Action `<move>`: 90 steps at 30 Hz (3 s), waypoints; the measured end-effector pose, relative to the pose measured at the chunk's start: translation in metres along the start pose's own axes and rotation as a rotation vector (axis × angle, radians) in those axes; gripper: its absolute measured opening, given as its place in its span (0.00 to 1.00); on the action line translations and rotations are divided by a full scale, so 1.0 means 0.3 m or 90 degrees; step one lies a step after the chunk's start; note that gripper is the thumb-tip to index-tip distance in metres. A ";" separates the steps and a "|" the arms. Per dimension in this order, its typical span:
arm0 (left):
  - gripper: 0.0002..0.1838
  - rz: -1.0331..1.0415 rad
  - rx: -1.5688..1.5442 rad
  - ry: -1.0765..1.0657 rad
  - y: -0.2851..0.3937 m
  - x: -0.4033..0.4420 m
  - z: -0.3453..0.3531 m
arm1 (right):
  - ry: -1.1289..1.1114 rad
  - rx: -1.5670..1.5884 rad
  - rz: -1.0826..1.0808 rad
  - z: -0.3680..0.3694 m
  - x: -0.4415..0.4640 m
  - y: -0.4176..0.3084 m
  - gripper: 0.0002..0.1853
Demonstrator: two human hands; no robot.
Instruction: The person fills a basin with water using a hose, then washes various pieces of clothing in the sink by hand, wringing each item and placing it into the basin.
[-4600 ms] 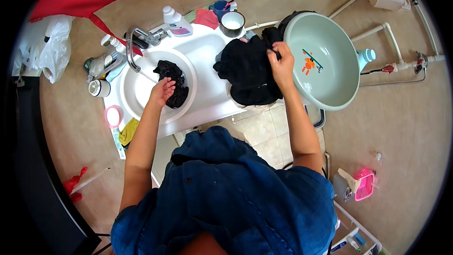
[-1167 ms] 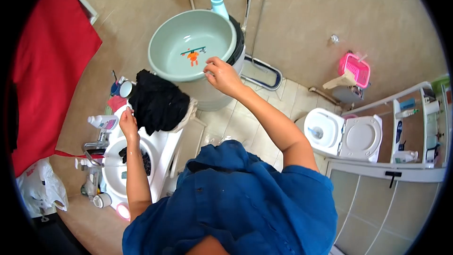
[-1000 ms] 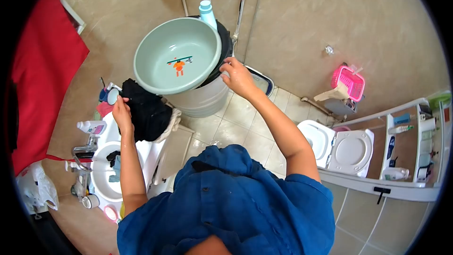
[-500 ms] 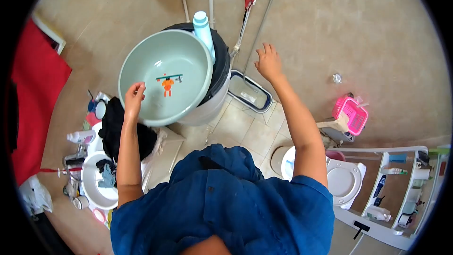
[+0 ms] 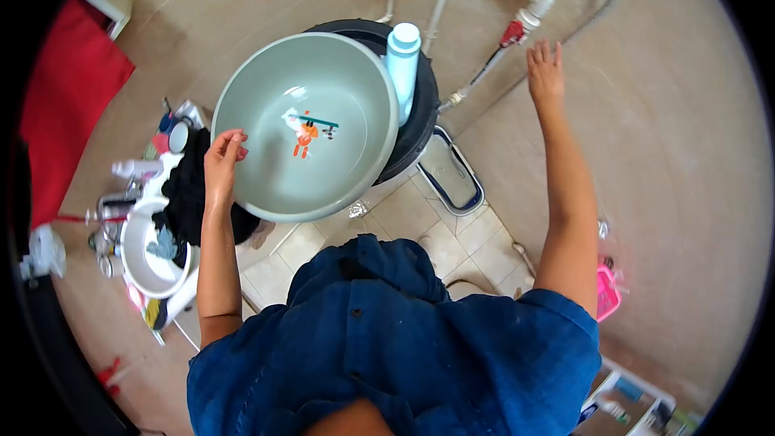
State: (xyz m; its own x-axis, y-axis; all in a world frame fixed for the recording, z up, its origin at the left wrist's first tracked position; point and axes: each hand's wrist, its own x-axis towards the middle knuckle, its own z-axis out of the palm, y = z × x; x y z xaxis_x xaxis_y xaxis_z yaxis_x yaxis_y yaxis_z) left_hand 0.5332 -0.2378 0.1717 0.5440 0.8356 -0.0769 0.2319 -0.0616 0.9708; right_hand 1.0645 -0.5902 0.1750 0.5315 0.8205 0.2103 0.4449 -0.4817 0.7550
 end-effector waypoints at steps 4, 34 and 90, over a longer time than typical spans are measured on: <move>0.11 0.028 -0.091 0.206 0.010 -0.207 -0.020 | -0.158 -0.080 -0.074 0.179 0.035 -0.003 0.18; 0.47 -0.538 -0.720 -0.037 -0.377 -0.837 0.885 | 0.202 0.811 -0.615 -0.762 -0.536 -0.370 0.11; 0.13 -0.100 -0.164 0.145 0.100 -0.140 0.021 | 0.191 0.956 -0.262 -0.678 -0.084 -0.383 0.11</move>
State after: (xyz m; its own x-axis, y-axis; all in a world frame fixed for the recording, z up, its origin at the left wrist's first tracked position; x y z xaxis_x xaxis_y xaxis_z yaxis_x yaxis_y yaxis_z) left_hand 0.5224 -0.2781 0.2025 0.3176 0.9258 -0.2049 0.0713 0.1922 0.9788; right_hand 0.8533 -0.4928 0.2094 0.1248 0.9073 0.4014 0.8907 0.0758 -0.4483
